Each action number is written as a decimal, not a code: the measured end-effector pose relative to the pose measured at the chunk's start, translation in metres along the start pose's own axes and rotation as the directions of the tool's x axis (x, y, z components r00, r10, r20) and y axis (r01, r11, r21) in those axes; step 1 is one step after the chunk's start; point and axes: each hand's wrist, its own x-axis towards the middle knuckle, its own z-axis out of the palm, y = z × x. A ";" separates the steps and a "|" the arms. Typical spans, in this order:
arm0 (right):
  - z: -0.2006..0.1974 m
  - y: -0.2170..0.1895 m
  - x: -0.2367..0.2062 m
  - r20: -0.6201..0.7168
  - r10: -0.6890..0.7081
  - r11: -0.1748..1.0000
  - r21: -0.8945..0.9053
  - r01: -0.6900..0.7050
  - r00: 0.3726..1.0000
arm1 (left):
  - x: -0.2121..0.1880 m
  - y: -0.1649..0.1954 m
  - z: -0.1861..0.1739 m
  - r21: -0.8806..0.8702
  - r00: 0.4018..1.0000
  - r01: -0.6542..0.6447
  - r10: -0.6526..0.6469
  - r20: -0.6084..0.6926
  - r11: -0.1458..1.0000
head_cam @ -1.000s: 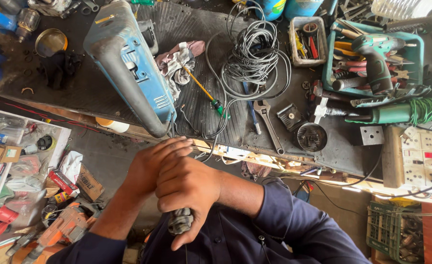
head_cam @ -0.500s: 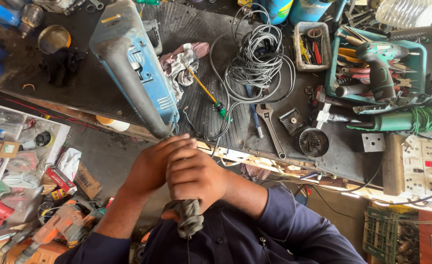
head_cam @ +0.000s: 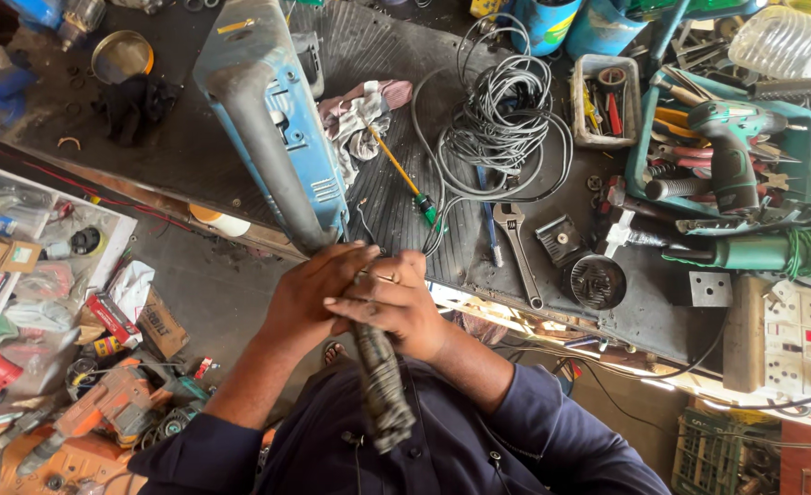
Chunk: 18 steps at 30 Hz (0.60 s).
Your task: The person disassembles a blue electric planer on a workbench. They use a cordless drill to remove screws, then a screwdriver to loosen additional fasteners and remove the handle and casing. The internal components are exposed by the end of the clip.
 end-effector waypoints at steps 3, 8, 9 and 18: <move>0.002 0.004 -0.006 0.063 0.113 0.993 0.027 -0.115 0.992 | 0.001 -0.002 0.003 0.002 0.999 0.015 -0.015 -0.043 1.000; 0.014 0.048 -0.022 0.090 0.631 0.617 0.544 -0.568 0.771 | -0.004 -0.005 0.010 0.048 0.975 0.098 -0.086 -0.204 0.994; 0.020 0.059 -0.023 0.116 0.700 0.536 0.567 -0.626 0.705 | -0.004 -0.004 0.011 0.055 0.974 0.104 -0.091 -0.205 0.993; 0.058 0.092 0.004 0.082 0.730 0.639 0.272 -0.720 0.679 | 0.003 0.017 0.011 0.106 0.930 0.334 -0.309 -0.200 0.937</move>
